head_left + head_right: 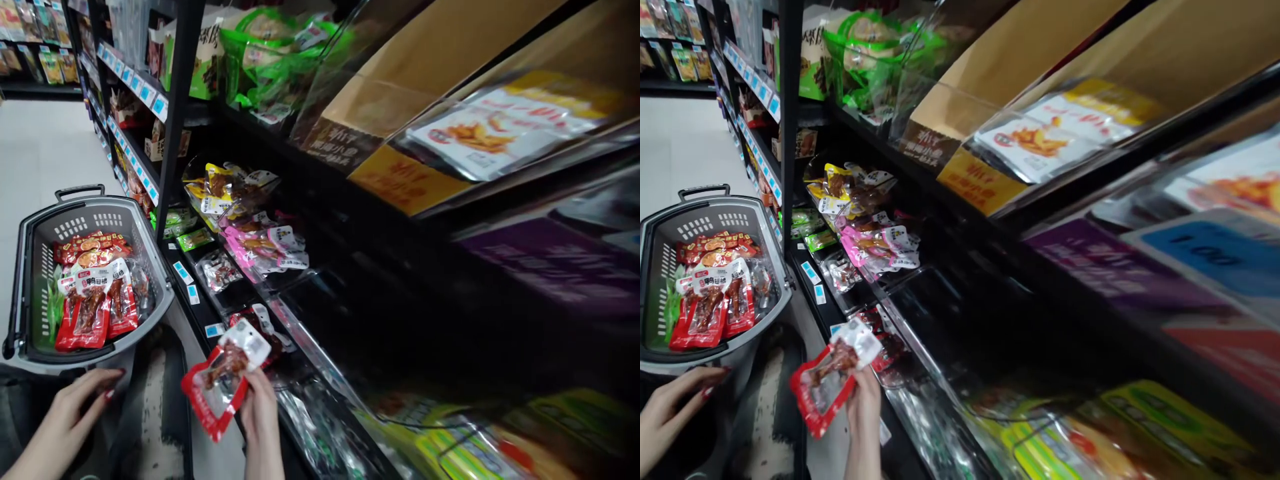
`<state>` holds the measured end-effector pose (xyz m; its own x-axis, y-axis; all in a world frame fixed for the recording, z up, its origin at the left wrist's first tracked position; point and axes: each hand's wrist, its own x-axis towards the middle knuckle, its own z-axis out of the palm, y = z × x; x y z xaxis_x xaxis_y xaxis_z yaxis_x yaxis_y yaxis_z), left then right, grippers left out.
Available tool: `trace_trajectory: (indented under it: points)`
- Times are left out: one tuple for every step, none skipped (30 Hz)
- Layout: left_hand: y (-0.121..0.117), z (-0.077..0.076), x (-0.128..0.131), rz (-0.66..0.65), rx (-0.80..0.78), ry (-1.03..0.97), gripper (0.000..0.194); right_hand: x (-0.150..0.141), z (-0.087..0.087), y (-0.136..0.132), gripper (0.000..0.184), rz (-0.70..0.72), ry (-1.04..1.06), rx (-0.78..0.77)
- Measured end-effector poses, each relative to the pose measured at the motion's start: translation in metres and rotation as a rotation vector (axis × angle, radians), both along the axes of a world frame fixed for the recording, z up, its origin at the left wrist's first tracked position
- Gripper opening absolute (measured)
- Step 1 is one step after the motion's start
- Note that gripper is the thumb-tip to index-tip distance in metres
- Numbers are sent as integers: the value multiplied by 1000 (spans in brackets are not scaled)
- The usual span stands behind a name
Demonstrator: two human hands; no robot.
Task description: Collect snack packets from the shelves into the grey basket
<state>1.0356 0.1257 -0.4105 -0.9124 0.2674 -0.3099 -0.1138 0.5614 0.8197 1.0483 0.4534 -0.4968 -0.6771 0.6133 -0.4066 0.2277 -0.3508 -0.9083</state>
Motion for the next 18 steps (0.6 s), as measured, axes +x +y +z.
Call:
trace_trajectory:
  points:
    - [13,4,-3,-21,64,-102,38,4,10,-18,26,45,-1,-91]
    - [26,8,-5,-42,128,-190,41,5,21,-35,29,95,-11,-200]
    - [37,11,-7,-71,195,-277,44,5,33,-50,32,140,-16,-299]
    - [47,14,-9,-92,264,-351,47,3,46,-62,33,181,-10,-380]
    - [54,15,-9,-100,320,-400,47,-1,58,-72,34,214,-3,-443]
    - [59,17,-10,-98,376,-436,47,-5,69,-79,33,239,3,-473]
    - [62,18,-10,-86,424,-458,45,-9,78,-84,33,264,9,-490]
    - [64,19,-9,-68,463,-471,45,-13,85,-87,32,290,15,-501]
    - [65,20,-9,-47,498,-480,44,-16,90,-88,32,314,24,-506]
    - [64,22,-9,-23,523,-488,44,-18,93,-90,33,339,37,-504]
    - [64,23,-8,-3,540,-495,43,-20,94,-90,33,364,52,-498]
    - [63,24,-8,18,552,-501,42,-21,95,-91,34,386,64,-493]
    - [62,26,-8,38,561,-508,41,-22,94,-92,34,401,71,-486]
    - [61,27,-8,56,569,-514,40,-22,93,-93,34,410,75,-479]
    - [60,28,-8,67,574,-521,39,-22,92,-94,33,417,75,-473]
    - [59,28,-8,71,572,-525,39,-23,91,-95,33,422,72,-468]
    - [58,28,-7,72,562,-525,40,-23,90,-95,32,428,68,-463]
    - [56,28,-7,65,547,-519,41,-23,89,-96,32,436,63,-459]
